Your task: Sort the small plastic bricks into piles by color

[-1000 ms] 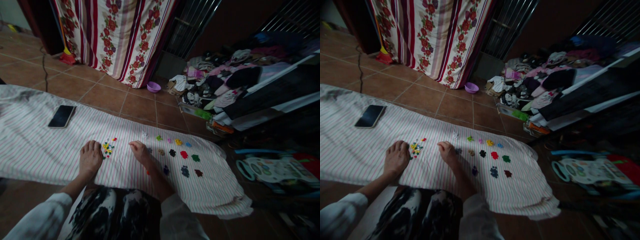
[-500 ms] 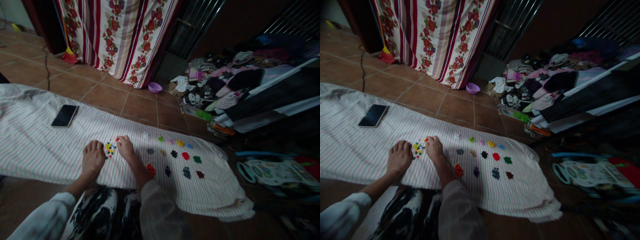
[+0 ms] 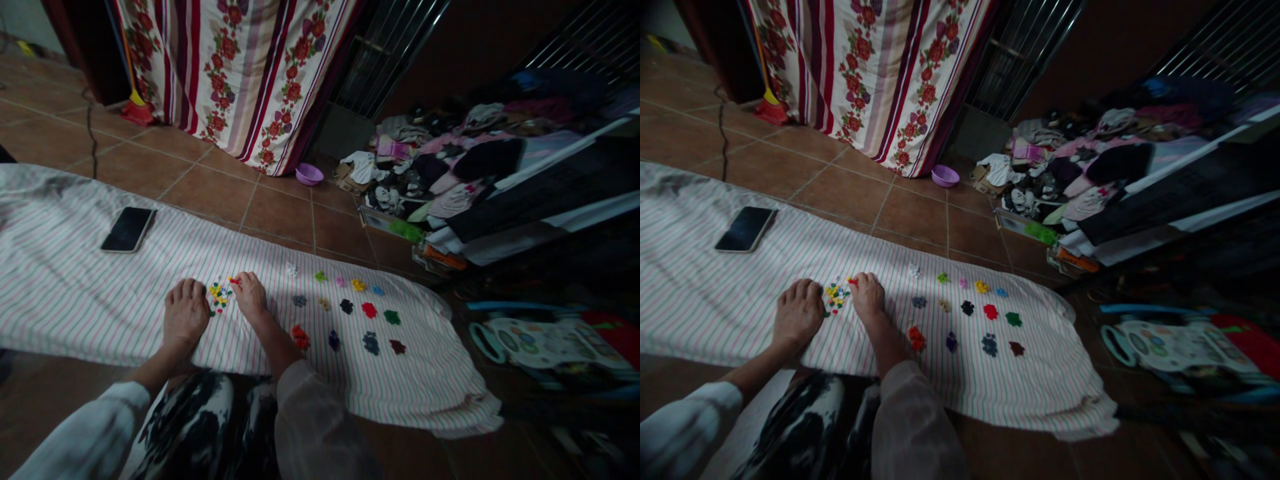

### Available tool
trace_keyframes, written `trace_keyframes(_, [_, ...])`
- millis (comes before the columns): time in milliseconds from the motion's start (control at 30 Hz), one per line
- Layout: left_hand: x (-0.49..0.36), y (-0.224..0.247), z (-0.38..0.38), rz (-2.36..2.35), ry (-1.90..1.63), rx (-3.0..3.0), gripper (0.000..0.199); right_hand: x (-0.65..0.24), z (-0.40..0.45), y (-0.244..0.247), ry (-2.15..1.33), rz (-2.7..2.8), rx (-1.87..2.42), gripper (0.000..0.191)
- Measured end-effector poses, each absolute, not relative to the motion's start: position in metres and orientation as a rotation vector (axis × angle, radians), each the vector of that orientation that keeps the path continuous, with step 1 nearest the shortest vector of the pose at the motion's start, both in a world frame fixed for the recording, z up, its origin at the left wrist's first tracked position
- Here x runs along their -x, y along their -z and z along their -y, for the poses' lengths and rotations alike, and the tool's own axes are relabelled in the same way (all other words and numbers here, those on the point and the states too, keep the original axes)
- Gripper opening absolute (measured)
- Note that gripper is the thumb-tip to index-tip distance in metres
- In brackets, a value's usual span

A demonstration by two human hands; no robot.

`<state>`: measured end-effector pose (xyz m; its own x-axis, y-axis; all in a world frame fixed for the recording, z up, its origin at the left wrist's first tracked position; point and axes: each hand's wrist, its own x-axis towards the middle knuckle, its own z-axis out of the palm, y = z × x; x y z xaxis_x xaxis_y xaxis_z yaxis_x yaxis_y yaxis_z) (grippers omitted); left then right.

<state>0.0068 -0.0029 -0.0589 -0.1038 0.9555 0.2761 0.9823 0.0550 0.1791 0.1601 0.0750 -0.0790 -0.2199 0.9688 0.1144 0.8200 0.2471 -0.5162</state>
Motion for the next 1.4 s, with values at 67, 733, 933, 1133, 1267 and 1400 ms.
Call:
trace_keyframes(67, [-0.007,0.059,0.003,2.218,0.515,2.046,0.029,-0.160,-0.075,0.082,-0.468,2.113,1.618,0.003])
trace_keyframes(733, [-0.007,0.058,0.003,2.263,0.504,2.049,0.029,-0.166,-0.067,0.092,-0.407,2.109,1.530,0.014])
trace_keyframes(933, [-0.004,0.060,0.004,2.297,0.629,2.054,0.029,-0.169,-0.065,0.094,-0.437,2.090,1.506,0.016])
trace_keyframes(1133, [-0.004,0.061,0.003,2.306,0.605,2.045,0.030,-0.170,-0.061,0.095,-0.434,2.075,1.544,0.018])
trace_keyframes(1267, [-0.003,0.063,0.003,2.294,0.583,2.045,0.032,-0.171,-0.059,0.094,-0.440,2.030,1.626,0.017])
trace_keyframes(1400, [-0.002,0.067,0.003,2.267,0.587,2.037,0.032,-0.177,-0.054,0.091,-0.511,1.970,1.641,0.015])
